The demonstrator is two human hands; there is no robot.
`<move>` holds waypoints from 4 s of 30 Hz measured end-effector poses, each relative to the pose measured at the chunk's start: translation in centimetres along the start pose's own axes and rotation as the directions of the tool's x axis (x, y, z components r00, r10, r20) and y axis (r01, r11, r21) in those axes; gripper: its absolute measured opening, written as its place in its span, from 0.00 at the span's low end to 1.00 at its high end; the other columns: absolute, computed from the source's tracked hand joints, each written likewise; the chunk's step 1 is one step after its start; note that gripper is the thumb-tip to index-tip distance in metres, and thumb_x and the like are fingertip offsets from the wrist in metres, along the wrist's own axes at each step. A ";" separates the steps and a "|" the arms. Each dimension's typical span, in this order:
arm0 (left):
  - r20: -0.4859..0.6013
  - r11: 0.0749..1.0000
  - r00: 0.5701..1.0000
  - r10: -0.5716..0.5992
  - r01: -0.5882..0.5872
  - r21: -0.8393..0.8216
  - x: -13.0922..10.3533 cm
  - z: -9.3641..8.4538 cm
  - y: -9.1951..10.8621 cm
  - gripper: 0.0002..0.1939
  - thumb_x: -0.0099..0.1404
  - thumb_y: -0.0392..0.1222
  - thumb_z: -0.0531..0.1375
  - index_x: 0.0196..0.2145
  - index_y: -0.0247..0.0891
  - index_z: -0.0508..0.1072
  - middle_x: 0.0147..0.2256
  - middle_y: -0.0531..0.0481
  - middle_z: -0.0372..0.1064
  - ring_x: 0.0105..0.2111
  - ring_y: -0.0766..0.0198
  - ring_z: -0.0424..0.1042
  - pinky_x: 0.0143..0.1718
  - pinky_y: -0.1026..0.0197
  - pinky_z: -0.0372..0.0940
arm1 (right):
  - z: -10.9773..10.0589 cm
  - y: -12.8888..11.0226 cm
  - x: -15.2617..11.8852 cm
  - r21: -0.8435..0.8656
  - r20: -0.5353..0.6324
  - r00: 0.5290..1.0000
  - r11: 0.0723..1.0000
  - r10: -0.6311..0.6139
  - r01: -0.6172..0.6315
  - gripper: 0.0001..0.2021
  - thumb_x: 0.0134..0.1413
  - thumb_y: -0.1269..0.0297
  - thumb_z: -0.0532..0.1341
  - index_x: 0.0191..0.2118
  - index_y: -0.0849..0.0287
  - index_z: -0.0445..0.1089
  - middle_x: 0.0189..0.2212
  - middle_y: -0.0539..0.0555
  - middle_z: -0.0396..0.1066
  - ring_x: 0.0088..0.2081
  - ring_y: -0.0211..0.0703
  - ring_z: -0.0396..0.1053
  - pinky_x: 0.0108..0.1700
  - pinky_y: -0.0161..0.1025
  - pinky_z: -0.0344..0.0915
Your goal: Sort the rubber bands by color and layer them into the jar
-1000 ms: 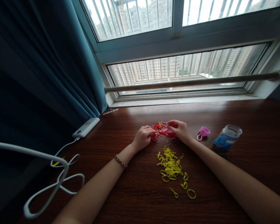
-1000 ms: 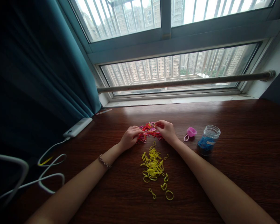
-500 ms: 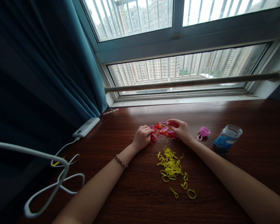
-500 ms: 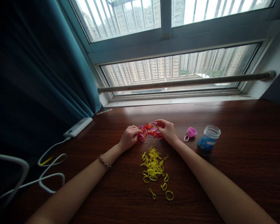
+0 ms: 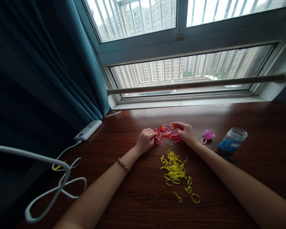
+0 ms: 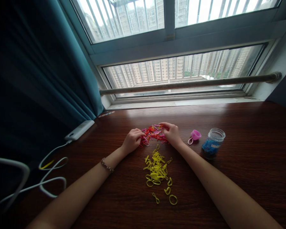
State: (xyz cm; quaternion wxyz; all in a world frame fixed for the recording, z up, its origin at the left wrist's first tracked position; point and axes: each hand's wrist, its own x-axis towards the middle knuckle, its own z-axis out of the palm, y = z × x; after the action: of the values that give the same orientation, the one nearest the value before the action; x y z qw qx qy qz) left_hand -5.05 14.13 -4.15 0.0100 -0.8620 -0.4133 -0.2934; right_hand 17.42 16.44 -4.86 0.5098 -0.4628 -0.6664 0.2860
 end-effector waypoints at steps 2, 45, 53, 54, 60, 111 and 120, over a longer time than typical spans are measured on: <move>0.001 1.000 1.000 0.000 0.000 0.002 0.0 0.0 0.0 0.14 0.55 0.26 0.52 0.31 0.38 0.73 0.29 0.49 0.71 0.35 0.61 0.66 0.40 0.56 0.59 | -0.1 -0.3 0.0 0.015 -0.007 1.000 1.000 0.013 -0.013 0.12 0.45 0.72 0.57 0.36 0.61 0.73 0.32 0.55 0.74 0.33 0.43 0.71 0.35 0.37 0.67; 0.159 0.982 0.969 0.189 -0.190 -0.014 0.0 -0.4 0.1 0.21 0.54 0.26 0.52 0.39 0.47 0.73 0.40 0.54 0.71 0.45 0.61 0.63 0.50 0.53 0.51 | -1.2 -3.0 -0.2 -0.015 0.661 0.737 0.980 -0.140 0.199 0.18 0.52 0.57 0.56 0.21 0.65 0.70 0.15 0.49 0.67 0.18 0.34 0.62 0.21 0.30 0.56; 0.137 0.978 0.969 0.206 -0.207 -0.013 0.1 -0.4 0.3 0.19 0.55 0.26 0.51 0.38 0.44 0.73 0.40 0.53 0.71 0.44 0.63 0.65 0.50 0.54 0.53 | -0.8 -2.3 -0.4 -0.151 0.411 0.894 0.954 -0.179 0.261 0.15 0.55 0.62 0.54 0.24 0.63 0.72 0.17 0.51 0.69 0.19 0.35 0.63 0.23 0.31 0.57; 0.132 0.979 0.970 0.204 -0.204 -0.013 0.1 -0.5 0.3 0.18 0.56 0.26 0.51 0.37 0.43 0.73 0.40 0.52 0.71 0.44 0.63 0.65 0.50 0.54 0.54 | -0.7 -2.0 -0.3 -0.201 0.354 0.907 0.928 -0.230 0.314 0.12 0.54 0.64 0.55 0.27 0.62 0.73 0.20 0.51 0.71 0.22 0.36 0.65 0.26 0.32 0.58; 0.006 0.990 0.990 0.140 -0.140 -0.025 0.1 -0.3 0.5 0.13 0.58 0.29 0.53 0.38 0.39 0.72 0.38 0.48 0.70 0.42 0.60 0.64 0.47 0.52 0.59 | -0.2 -0.9 -0.4 -0.286 0.420 0.830 0.814 -0.367 0.505 0.12 0.48 0.76 0.56 0.35 0.56 0.73 0.34 0.53 0.73 0.37 0.43 0.66 0.42 0.40 0.60; -0.094 0.992 0.991 -0.093 0.083 -0.099 0.3 0.4 1.3 0.01 0.58 0.34 0.57 0.30 0.36 0.68 0.32 0.48 0.67 0.36 0.61 0.66 0.39 0.57 0.64 | -0.1 -0.5 -0.2 -0.075 0.058 0.982 0.980 -0.179 0.183 0.06 0.47 0.66 0.60 0.31 0.59 0.73 0.31 0.55 0.73 0.33 0.44 0.70 0.38 0.40 0.66; -0.171 0.967 0.960 -0.223 0.195 -0.165 0.3 0.4 0.5 0.05 0.58 0.35 0.58 0.34 0.38 0.71 0.33 0.50 0.70 0.35 0.63 0.69 0.38 0.61 0.64 | -1.4 -3.3 0.1 0.327 0.529 0.847 0.909 0.050 -0.257 0.15 0.38 0.60 0.66 0.35 0.63 0.71 0.26 0.52 0.72 0.26 0.37 0.69 0.29 0.34 0.65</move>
State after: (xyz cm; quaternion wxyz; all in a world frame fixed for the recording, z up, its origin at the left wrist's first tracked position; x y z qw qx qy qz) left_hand -4.37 14.13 -4.19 -0.0456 -0.7800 -0.4768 -0.4026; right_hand 17.63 15.08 -1.51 0.3713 -0.3139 -0.6675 0.5640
